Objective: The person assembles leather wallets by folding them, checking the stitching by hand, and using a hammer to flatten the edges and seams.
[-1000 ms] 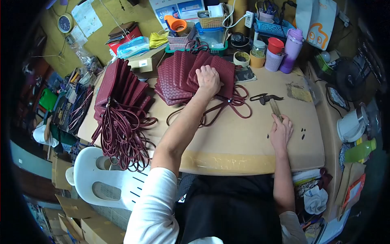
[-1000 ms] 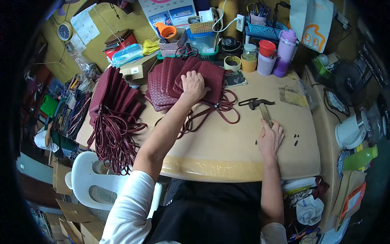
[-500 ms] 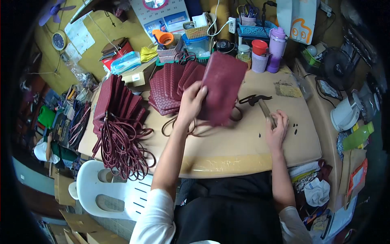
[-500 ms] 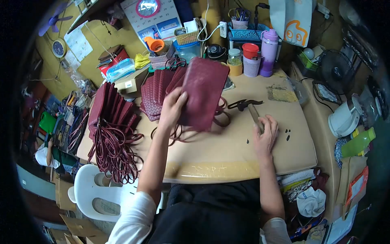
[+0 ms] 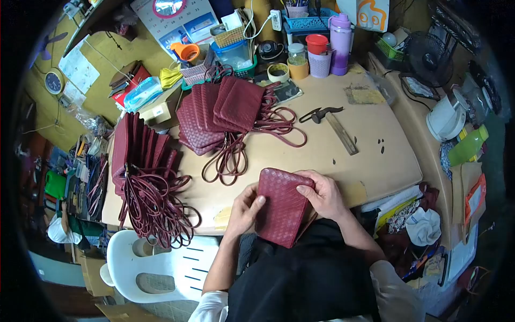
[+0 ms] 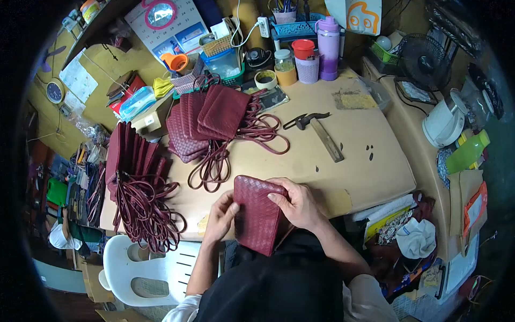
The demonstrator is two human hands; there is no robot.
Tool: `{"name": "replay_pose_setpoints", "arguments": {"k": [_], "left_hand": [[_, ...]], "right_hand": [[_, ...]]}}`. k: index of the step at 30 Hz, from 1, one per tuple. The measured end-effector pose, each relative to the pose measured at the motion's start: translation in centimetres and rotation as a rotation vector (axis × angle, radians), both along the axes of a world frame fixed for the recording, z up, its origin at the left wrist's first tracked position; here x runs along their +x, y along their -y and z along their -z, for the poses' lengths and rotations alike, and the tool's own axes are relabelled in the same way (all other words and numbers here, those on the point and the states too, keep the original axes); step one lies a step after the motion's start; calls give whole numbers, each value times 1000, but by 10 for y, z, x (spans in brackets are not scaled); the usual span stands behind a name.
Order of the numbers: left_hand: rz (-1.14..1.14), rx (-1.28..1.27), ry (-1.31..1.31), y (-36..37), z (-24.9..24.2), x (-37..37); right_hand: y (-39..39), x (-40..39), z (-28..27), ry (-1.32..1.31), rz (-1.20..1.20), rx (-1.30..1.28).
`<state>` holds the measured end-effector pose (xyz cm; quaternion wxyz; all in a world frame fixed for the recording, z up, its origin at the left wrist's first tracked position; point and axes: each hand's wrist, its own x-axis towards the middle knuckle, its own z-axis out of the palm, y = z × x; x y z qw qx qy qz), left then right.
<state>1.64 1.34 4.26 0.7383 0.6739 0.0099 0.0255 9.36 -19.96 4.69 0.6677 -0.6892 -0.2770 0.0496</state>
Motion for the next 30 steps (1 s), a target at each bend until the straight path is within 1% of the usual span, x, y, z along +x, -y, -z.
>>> {"name": "replay_pose_setpoints", "arguments": {"k": [1, 2, 3, 4, 5, 7, 8, 9, 11, 13, 14, 15, 16, 17, 19, 20, 21, 23, 25, 26, 27, 29, 30], "left_hand": [[-40, -5, 63, 2, -4, 4], [-123, -14, 32, 5, -8, 7], [-138, -13, 30, 6, -8, 12], [-138, -61, 65, 6, -5, 18], [-137, -108, 102, 6, -4, 22], [-146, -102, 132, 14, -8, 23], [-165, -57, 182, 18, -8, 21], [-181, -12, 231, 23, -7, 20], [-202, 5, 249, 33, -10, 16], [-179, 168, 218, 30, -10, 14], [-182, 163, 220, 30, -14, 17], [-161, 372, 284, 31, -23, 19], [-134, 580, 342, 33, -30, 18], [-132, 575, 335, 34, -36, 16], [47, 638, 49, 31, -47, 15], [108, 551, 119, 23, -54, 11], [106, 548, 118, 7, -53, 5], [89, 617, -70, -25, -43, -5], [51, 16, -136, -44, -20, -10], [24, -80, -119, -44, -12, -13], [10, -83, -121, -39, -5, -16], [-167, -296, -110, -26, 7, -21], [-176, -298, -95, -23, 10, -23]], "right_hand": [[0, -2, 0, -8, -8, -4], [1, -3, -1, -68, -28, -36], [0, -3, -2, -125, -50, -66], [-3, -1, 1, -83, -52, 20], [-2, 0, 0, -81, -68, 23], [4, -1, -10, -49, -50, -69], [6, -3, -15, -76, 0, -175], [6, -1, -8, -75, -9, -175], [6, 3, 8, -154, -8, -155], [6, 5, 5, -124, -47, -209], [6, 5, -9, -38, -82, -262], [3, 3, -17, 42, -115, -314], [-4, 2, -7, 49, -137, -144], [-4, -1, -11, 41, -136, -149], [-5, -2, -23, -58, -135, -334], [-9, -6, -7, -82, -29, -70], [-6, -6, 3, -83, -31, -73], [11, 0, 18, -198, 266, 62], [17, 1, 29, -123, 392, 138], [23, 0, 41, -174, 325, 154], [26, -1, 44, -177, 311, 150], [27, -3, 49, -181, 340, 60], [29, -5, 39, -90, 299, -27]]}}
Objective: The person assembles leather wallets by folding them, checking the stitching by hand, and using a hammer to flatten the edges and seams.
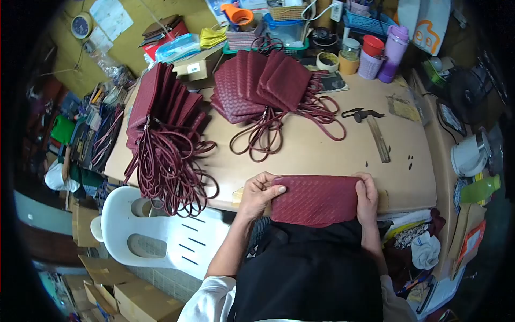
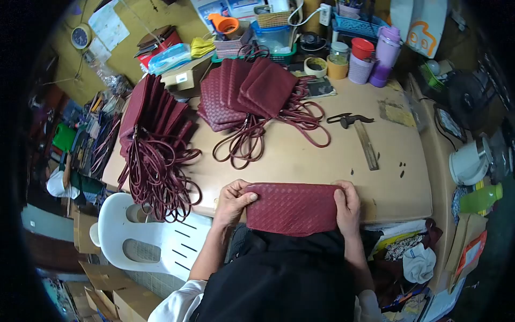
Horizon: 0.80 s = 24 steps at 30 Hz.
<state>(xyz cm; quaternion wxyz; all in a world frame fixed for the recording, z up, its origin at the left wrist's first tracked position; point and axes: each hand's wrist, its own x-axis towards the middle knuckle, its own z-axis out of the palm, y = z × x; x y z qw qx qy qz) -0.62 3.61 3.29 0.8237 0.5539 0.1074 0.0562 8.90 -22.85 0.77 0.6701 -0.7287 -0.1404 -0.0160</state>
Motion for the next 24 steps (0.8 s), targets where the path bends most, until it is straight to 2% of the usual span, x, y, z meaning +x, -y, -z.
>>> {"name": "replay_pose_setpoints", "arguments": {"k": [3, 4, 5, 7, 8, 9, 11, 12, 13, 14, 16, 17, 18, 19, 21, 22, 24], "left_hand": [[-138, 40, 93, 11, 13, -1], [-145, 192, 162, 11, 11, -2], [-151, 190, 162, 6, 1, -2], [-246, 636, 210, -14, -32, -9], [-218, 638, 176, -26, -55, -14], [-190, 642, 147, -39, -77, -17], [-70, 525, 249, -55, -97, -7], [30, 638, 282, -59, -105, 3], [122, 579, 268, -51, -106, 16], [215, 572, 187, -44, -97, 32], [413, 671, 241, -26, -62, 75], [366, 896, 152, -11, -48, 89], [190, 1324, 96, 3, -32, 94], [-80, 1778, 274, 15, -22, 91], [123, 1539, 142, 28, -13, 71], [153, 1577, 170, 38, -4, 55], [185, 1611, 198, 48, 9, 37]], "right_hand": [[13, 1, 2, -57, -100, -100], [21, 3, 10, -95, -172, -136], [18, 1, -3, -94, -177, -138], [16, -11, -40, -270, -583, -1], [40, 2, -13, -375, -766, -86], [40, 6, -19, -380, -756, -90], [27, 32, -39, 50, -232, -499], [23, 51, -39, 238, -33, -664], [20, 73, -36, 427, 173, -825], [16, 95, -28, 480, 275, -889], [8, 126, -17, 525, 394, -956], [4, 136, -16, 407, 348, -1111], [3, 140, -13, 283, 297, -1262], [10, 143, -11, 278, 307, -1265], [26, 154, -6, 127, 265, -1194], [36, 152, 2, 116, 272, -1194], [50, 138, 11, 209, 247, -723]]}}
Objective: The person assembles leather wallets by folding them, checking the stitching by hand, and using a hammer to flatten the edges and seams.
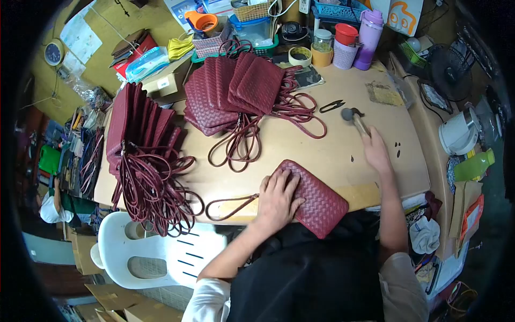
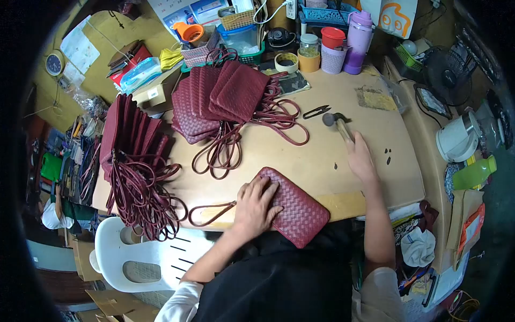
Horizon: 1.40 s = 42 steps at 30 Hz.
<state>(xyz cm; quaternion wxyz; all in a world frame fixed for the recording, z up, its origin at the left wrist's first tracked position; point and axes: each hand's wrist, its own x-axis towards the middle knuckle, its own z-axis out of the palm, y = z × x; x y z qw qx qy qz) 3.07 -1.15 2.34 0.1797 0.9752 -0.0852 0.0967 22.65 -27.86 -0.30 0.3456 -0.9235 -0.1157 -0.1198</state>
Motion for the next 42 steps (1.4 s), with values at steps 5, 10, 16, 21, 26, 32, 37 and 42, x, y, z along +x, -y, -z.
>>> {"name": "replay_pose_setpoints", "arguments": {"k": [5, 10, 16, 21, 26, 32, 37, 42], "left_hand": [[114, -38, -18, -2, 11, -1], [258, -165, 13, -12, 13, 16], [67, -117, 38, -5, 9, 3], [50, -92, 27, -6, 9, 4], [40, -83, -1, -5, 7, 3], [-194, -255, 128, -21, 5, -5], [-314, -264, 44, -42, 6, -22], [-222, -418, 94, -39, 2, -10]], "right_hand": [[-32, -69, -41, -622, -128, 773], [-55, -78, -56, -888, -530, 833], [-71, -69, -58, -119, -550, 17], [-108, -64, -100, -170, -498, -131], [-95, -41, -71, -242, -633, -402], [-75, -38, -78, 5, -414, -376], [-39, -31, -21, 73, -94, -504], [-101, -62, -61, 470, -347, -132]]}}
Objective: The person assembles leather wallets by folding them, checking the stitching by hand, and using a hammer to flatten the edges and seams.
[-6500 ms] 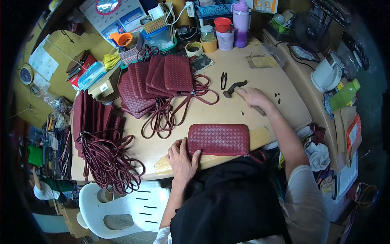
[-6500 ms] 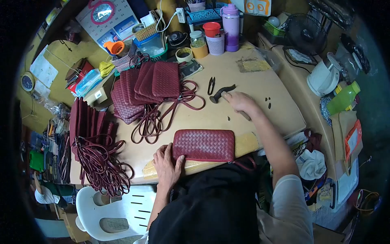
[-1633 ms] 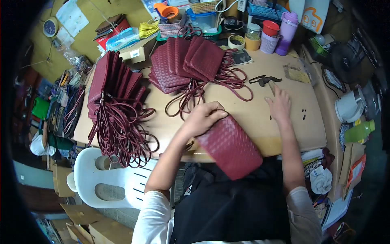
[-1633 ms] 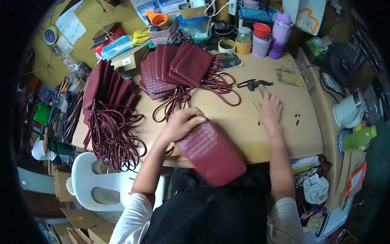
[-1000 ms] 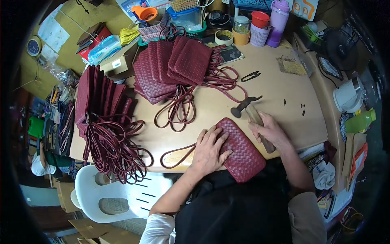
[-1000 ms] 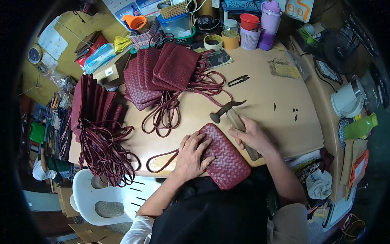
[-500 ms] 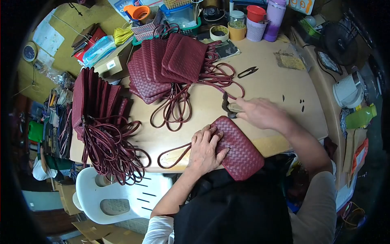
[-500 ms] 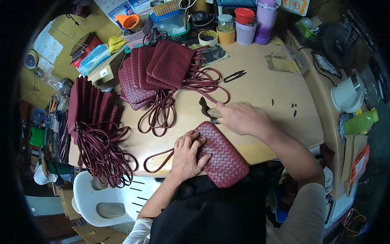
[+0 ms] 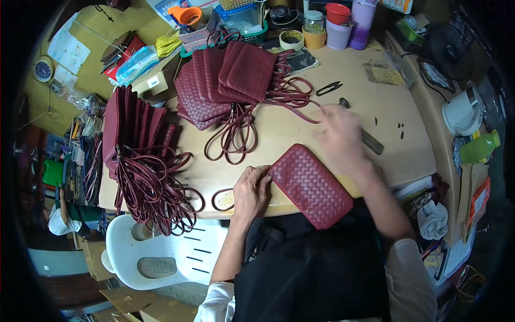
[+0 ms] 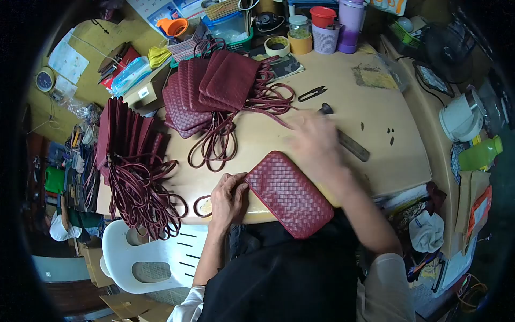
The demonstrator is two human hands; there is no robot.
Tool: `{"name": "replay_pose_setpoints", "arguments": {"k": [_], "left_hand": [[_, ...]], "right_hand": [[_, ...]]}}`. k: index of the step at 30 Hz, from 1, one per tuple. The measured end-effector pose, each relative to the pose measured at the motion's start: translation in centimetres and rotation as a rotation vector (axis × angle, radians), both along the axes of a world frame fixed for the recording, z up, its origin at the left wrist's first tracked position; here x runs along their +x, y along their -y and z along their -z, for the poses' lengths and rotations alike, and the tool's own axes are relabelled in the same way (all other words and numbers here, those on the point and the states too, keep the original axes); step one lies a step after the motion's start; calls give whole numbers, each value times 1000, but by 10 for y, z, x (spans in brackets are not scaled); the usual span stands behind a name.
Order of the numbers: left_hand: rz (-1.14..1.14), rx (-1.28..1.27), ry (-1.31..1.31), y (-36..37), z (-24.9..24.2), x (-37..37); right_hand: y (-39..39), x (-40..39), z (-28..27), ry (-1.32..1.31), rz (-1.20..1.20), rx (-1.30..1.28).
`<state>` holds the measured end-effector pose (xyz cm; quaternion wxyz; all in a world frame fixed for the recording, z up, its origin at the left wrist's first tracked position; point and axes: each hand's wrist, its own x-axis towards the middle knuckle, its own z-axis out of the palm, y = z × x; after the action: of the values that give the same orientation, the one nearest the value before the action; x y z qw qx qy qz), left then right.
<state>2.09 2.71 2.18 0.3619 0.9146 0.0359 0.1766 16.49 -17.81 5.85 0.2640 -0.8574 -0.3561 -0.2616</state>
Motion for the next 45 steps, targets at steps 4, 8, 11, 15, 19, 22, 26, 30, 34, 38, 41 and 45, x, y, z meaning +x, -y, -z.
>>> {"name": "replay_pose_setpoints", "arguments": {"k": [4, 8, 11, 15, 19, 22, 26, 30, 34, 38, 41, 45], "left_hand": [[81, -113, 113, 13, -21, 5], [-52, -287, 159, 22, -11, -7], [-25, -115, 382, 40, -30, -11], [14, -33, 391, 41, -46, -8], [23, 26, 347, 36, -47, -10], [259, 6, 196, 59, -47, -34], [268, -404, 60, 44, -46, -24], [259, -530, -128, 45, -62, 10], [316, -567, -156, 50, -45, 13], [328, -466, -135, 59, -43, 6], [313, -457, -140, 62, -45, 7], [332, -456, -184, 61, -52, 8]], "right_hand": [[-58, -34, 12, -204, -396, -209], [-65, -24, 9, -169, -360, 72], [-68, -20, -22, -32, -287, 219], [-70, -15, -33, -45, -261, 352], [-62, -16, -37, -123, -234, 361], [-51, 22, -22, -375, -47, 883], [-31, 14, -22, -612, -252, 984], [-48, -21, -19, -869, -531, 1022], [-39, -28, -11, -954, -577, 1020], [-30, -23, 0, -912, -708, 981], [-24, -28, -5, -816, -682, 664], [-19, -36, -14, -863, -670, 623]]}}
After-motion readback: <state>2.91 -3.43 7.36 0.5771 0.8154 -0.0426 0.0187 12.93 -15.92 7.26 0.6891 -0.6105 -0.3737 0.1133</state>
